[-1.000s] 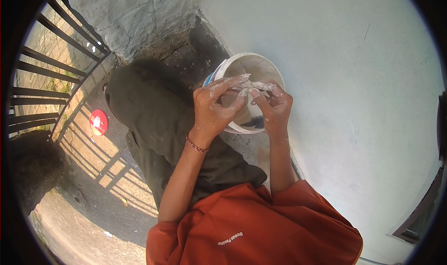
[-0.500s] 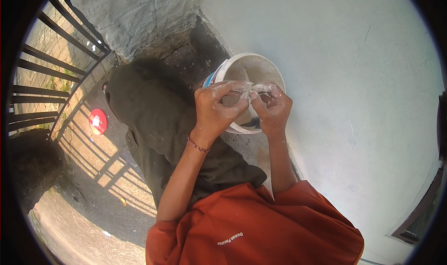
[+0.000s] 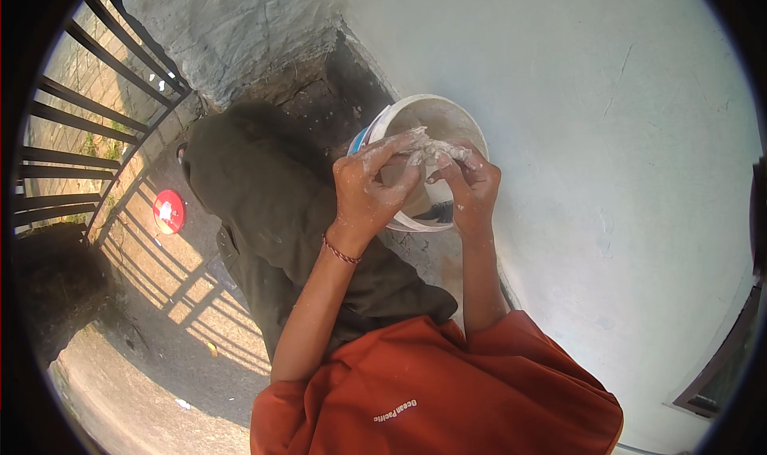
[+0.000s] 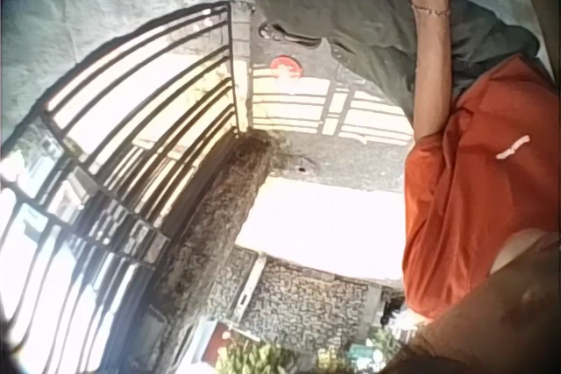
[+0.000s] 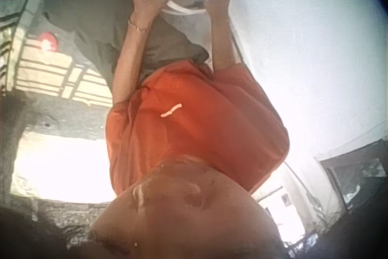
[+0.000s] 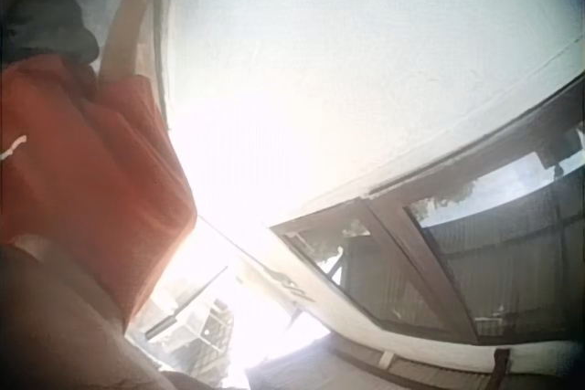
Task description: Mix white wall paint or primer in a bucket using a brush and hands.
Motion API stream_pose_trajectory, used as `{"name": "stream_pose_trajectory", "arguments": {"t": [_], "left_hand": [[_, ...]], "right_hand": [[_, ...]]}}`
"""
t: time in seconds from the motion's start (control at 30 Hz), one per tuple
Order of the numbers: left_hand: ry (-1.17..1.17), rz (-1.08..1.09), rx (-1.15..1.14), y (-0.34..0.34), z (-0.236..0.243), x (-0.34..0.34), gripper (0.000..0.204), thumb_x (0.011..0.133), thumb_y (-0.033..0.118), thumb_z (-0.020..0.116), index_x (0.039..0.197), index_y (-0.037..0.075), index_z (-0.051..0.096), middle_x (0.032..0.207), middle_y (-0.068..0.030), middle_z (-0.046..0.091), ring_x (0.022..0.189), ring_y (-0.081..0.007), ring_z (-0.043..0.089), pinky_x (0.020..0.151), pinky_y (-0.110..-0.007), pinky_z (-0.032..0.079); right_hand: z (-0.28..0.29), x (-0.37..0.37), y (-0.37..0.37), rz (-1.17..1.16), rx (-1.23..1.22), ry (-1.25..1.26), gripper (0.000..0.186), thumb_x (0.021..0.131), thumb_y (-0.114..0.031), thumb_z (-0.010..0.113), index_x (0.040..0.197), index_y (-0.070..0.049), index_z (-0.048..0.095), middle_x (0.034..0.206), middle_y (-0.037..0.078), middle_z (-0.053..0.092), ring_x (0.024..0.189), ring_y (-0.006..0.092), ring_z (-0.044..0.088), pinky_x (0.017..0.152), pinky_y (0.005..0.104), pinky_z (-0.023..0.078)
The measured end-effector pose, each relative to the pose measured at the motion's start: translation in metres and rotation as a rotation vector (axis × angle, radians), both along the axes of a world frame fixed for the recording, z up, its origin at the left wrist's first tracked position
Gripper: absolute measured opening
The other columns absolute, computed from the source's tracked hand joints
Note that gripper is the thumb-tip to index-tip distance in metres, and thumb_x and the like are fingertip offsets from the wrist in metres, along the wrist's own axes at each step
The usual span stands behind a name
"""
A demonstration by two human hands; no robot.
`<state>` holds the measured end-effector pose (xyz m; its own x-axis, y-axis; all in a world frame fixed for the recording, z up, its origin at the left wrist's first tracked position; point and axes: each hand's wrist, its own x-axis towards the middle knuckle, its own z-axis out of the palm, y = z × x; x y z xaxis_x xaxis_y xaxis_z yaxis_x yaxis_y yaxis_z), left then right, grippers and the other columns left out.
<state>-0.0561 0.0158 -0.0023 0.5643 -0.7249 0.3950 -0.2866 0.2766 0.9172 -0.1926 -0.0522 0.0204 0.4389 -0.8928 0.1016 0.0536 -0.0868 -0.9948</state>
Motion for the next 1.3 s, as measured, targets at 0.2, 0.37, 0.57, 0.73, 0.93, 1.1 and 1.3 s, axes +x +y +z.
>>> {"name": "stream_pose_trajectory", "arguments": {"t": [0.2,0.37,0.57,0.73,0.93,1.1,1.3], "left_hand": [[0.118,-0.03,0.009,-0.001,-0.003,-0.002,0.033,0.072,0.004,0.071,0.105,0.004,0.071,0.094,-0.0137,0.073,0.077,-0.0197,0.073,0.063,-0.026,0.053],[0.09,-0.01,-0.021,-0.002,-0.007,-0.004,0.035,0.072,0.004,0.071,0.107,0.005,0.071,0.094,-0.0139,0.073,0.081,-0.02,0.073,0.063,-0.026,0.053],[0.034,-0.041,0.054,0.003,0.003,-0.002,0.035,0.07,-0.004,0.071,0.105,-0.002,0.07,0.093,-0.0131,0.073,0.081,-0.0161,0.072,0.072,-0.026,0.056],[-0.09,0.01,-0.021,0.001,0.0,0.0,0.03,0.067,-0.003,0.071,0.097,0.001,0.072,0.09,-0.0115,0.073,0.078,-0.0176,0.071,0.068,-0.027,0.054],[-0.148,0.014,-0.04,-0.001,-0.001,0.001,0.032,0.065,-0.004,0.07,0.097,-0.001,0.07,0.097,-0.0129,0.071,0.083,-0.0202,0.07,0.071,-0.028,0.055],[-0.015,-0.031,-0.035,0.001,0.002,-0.003,0.04,0.065,-0.002,0.069,0.105,0.002,0.069,0.103,-0.0136,0.069,0.086,-0.025,0.069,0.077,-0.032,0.055],[-0.21,-0.121,-0.056,0.001,0.002,-0.002,0.043,0.065,0.004,0.07,0.108,0.005,0.069,0.108,-0.013,0.068,0.104,-0.0306,0.063,0.091,-0.04,0.049]], "right_hand": [[-0.002,-0.004,-0.002,-0.001,0.041,-0.017,0.013,0.089,-0.002,0.062,0.097,0.007,0.067,0.098,0.009,0.065,0.083,0.0114,0.062,0.065,0.0241,0.054],[-0.001,-0.003,-0.001,-0.027,-0.002,0.072,0.012,0.087,-0.002,0.065,0.094,0.007,0.067,0.093,0.006,0.065,0.078,0.0094,0.061,0.066,0.0234,0.054],[-0.002,-0.005,-0.002,-0.053,-0.013,0.098,0.011,0.082,0.002,0.069,0.091,0.006,0.067,0.089,0.005,0.065,0.076,0.009,0.061,0.067,0.0225,0.052],[-0.001,-0.003,0.0,-0.06,-0.024,0.075,0.011,0.08,0.003,0.07,0.09,0.005,0.066,0.087,0.005,0.065,0.076,0.0092,0.06,0.067,0.0225,0.052],[0.002,-0.002,0.002,-0.071,-0.001,0.049,0.019,0.079,0.003,0.072,0.096,0.004,0.063,0.089,0.006,0.064,0.08,0.0102,0.061,0.068,0.0234,0.052],[0.004,0.002,0.002,-0.12,0.01,0.001,0.021,0.08,0.003,0.072,0.098,0.003,0.062,0.092,0.007,0.064,0.083,0.0109,0.062,0.068,0.0233,0.053],[-0.001,-0.001,-0.001,-0.08,0.015,0.001,0.024,0.08,0.004,0.071,0.102,0.003,0.06,0.096,0.008,0.063,0.084,0.0108,0.061,0.068,0.0225,0.054]]}}
